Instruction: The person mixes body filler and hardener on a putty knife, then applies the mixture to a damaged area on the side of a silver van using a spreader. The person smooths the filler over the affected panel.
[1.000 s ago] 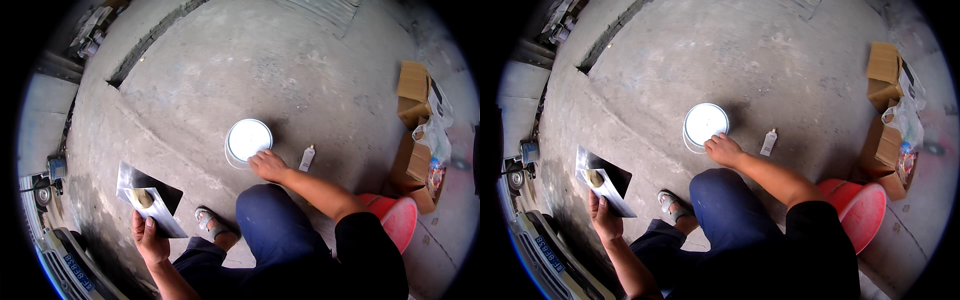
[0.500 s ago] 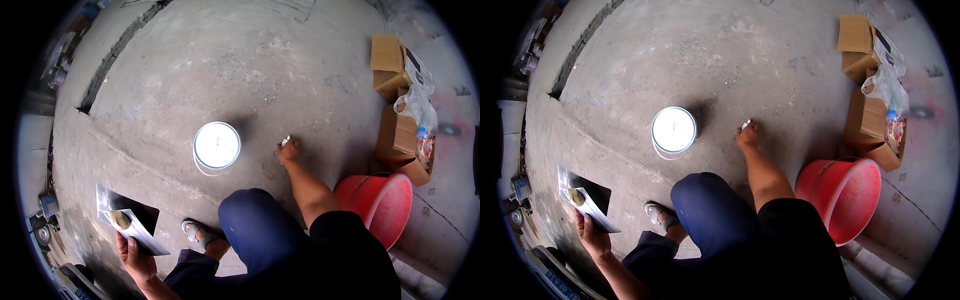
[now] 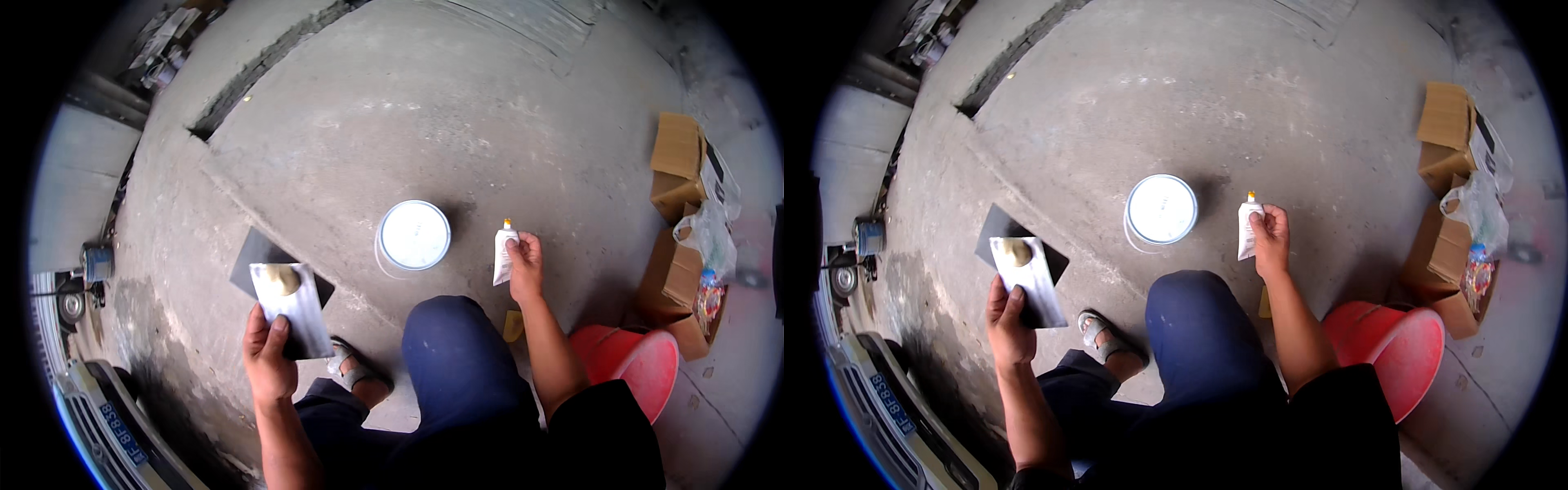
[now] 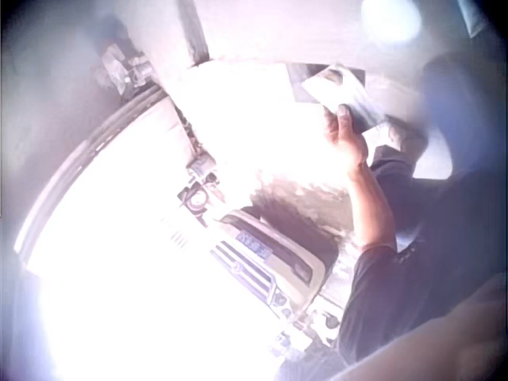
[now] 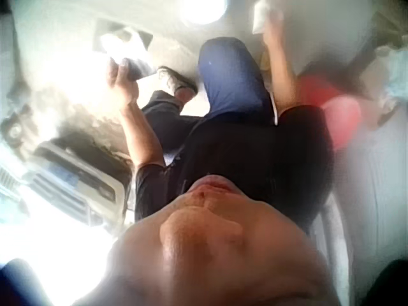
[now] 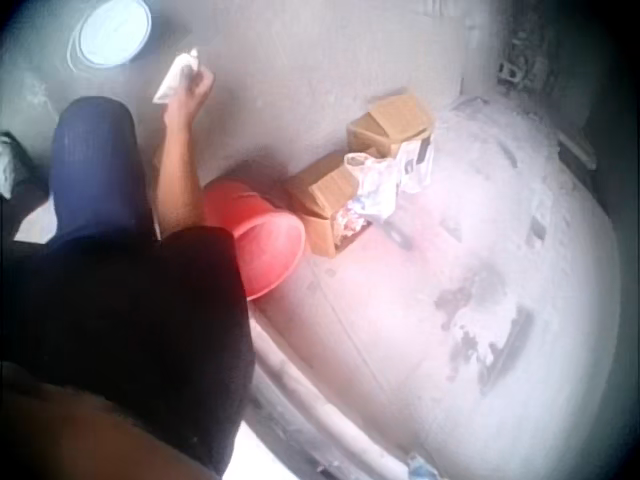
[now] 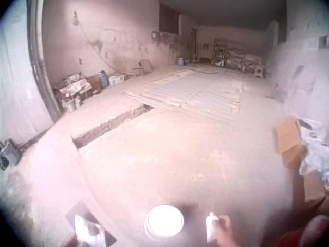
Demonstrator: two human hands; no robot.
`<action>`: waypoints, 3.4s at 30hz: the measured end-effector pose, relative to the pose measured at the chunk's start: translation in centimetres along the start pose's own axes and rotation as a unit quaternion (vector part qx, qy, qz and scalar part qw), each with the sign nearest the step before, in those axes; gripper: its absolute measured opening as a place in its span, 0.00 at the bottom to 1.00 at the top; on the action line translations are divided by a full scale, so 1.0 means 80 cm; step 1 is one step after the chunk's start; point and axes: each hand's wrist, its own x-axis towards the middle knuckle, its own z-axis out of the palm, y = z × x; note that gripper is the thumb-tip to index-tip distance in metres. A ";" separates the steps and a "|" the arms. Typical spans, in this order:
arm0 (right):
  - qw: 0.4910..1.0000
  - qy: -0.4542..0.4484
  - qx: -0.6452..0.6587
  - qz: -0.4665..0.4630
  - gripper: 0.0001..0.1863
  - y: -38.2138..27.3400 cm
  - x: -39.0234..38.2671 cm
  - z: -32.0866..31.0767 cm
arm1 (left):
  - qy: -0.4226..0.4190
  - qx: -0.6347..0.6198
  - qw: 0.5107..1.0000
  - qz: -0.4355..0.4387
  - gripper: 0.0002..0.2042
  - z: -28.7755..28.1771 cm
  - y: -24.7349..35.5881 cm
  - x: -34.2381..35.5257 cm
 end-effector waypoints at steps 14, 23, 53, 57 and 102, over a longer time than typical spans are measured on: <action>0.887 -0.444 0.057 0.117 0.11 -0.142 -0.109 0.244 | 0.012 0.076 0.996 0.041 0.18 0.037 -0.002 0.020; 0.880 -0.421 0.156 0.157 0.19 -0.147 -0.126 0.275 | 0.017 0.092 0.994 0.051 0.18 0.037 0.003 0.026; 0.911 -0.400 0.068 0.072 0.05 -0.140 -0.128 0.292 | -0.010 0.123 0.991 0.042 0.18 0.038 0.006 0.029; 0.916 -0.393 0.036 0.068 0.04 -0.141 -0.126 0.290 | -0.012 0.121 0.992 0.042 0.18 0.037 0.000 0.031; 0.867 -0.205 -0.375 -0.258 0.12 -0.118 -0.012 0.208 | -0.048 -0.146 0.985 -0.080 0.18 0.029 0.022 0.034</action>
